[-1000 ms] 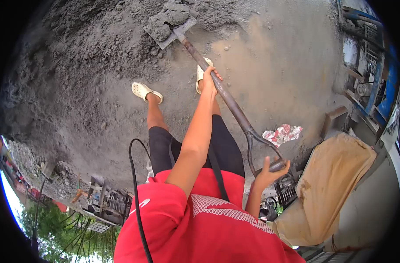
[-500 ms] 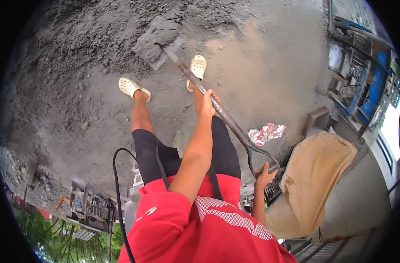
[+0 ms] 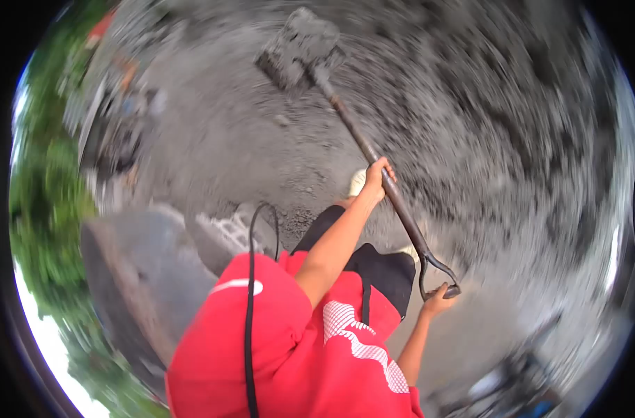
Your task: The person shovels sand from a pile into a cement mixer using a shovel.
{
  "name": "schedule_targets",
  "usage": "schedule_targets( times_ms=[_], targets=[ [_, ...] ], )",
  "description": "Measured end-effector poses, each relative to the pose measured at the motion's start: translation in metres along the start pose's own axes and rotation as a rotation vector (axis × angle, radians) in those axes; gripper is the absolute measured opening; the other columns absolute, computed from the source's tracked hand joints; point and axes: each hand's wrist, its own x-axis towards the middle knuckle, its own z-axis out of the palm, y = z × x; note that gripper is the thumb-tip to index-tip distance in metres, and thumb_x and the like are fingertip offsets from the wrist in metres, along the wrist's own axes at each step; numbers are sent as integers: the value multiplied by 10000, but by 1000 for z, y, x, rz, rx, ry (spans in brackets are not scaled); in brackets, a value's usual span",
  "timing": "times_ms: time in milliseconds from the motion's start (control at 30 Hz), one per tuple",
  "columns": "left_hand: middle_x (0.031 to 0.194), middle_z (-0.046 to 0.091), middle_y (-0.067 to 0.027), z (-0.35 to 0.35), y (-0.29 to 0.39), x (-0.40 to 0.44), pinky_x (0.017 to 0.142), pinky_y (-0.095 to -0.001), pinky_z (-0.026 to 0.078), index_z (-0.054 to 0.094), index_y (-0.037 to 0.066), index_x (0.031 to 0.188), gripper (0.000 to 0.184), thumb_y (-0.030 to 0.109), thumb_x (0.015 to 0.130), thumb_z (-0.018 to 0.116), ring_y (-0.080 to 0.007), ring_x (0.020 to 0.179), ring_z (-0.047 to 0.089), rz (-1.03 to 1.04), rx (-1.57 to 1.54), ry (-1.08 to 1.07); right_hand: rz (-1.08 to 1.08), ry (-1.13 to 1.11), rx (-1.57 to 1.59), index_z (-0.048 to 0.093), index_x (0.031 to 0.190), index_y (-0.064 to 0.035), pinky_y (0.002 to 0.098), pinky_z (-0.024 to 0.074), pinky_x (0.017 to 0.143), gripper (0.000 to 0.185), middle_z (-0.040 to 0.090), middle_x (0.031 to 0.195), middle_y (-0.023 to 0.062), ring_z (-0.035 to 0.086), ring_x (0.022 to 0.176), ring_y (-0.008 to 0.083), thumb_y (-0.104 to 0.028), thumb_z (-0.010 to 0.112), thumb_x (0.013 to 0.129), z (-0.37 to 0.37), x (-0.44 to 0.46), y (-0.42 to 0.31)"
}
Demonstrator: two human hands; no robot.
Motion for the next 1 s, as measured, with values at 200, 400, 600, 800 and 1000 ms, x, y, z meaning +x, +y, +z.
schedule_targets(
  times_ms=[200, 400, 600, 800, 1000],
  targets=[
    [505, 420, -41, 20, 292, -140, 468, -311, 421, 423, 100, 562, 219, 145, 742, 540, -163, 455, 444, 714, -164, -147, -169, -569, 538, 405, 1089, -2, 263, 426, 441, 315, 527, 736, 81, 518, 545, 124, -66, 581, 835, 185, -30, -138],
    [571, 481, -2, -69, 440, -348, 536, -267, 442, 456, 92, 626, 145, 105, 723, 563, -109, 498, 460, 1075, -422, -290, -452, -1044, 740, 412, 1041, -38, 254, 449, 523, 313, 501, 794, 62, 526, 589, 135, 2, 599, 793, 234, -163, -286],
    [652, 524, -18, -255, 437, -438, 623, -320, 428, 492, 81, 684, 200, 256, 742, 571, -164, 582, 475, 1355, -533, 186, -1163, -1615, 686, 571, 796, -64, 367, 458, 585, 310, 577, 713, 103, 570, 630, 286, -132, 714, 529, 221, -251, -365],
    [686, 501, -13, -244, 380, -428, 701, -337, 418, 541, 84, 743, 265, 329, 756, 641, -166, 635, 490, 1440, -704, -21, -1575, -1928, 621, 537, 717, -69, 331, 434, 606, 222, 566, 696, 78, 533, 607, 278, -117, 653, 534, 229, -248, -369],
    [640, 447, 5, -241, 403, -375, 627, -311, 354, 483, 94, 711, 169, 195, 818, 565, -128, 595, 430, 1158, -687, -258, -317, -1868, 142, 494, 679, -39, 304, 438, 497, 99, 563, 624, 83, 551, 514, 209, -76, 584, 660, 235, -216, -302]
  ],
)
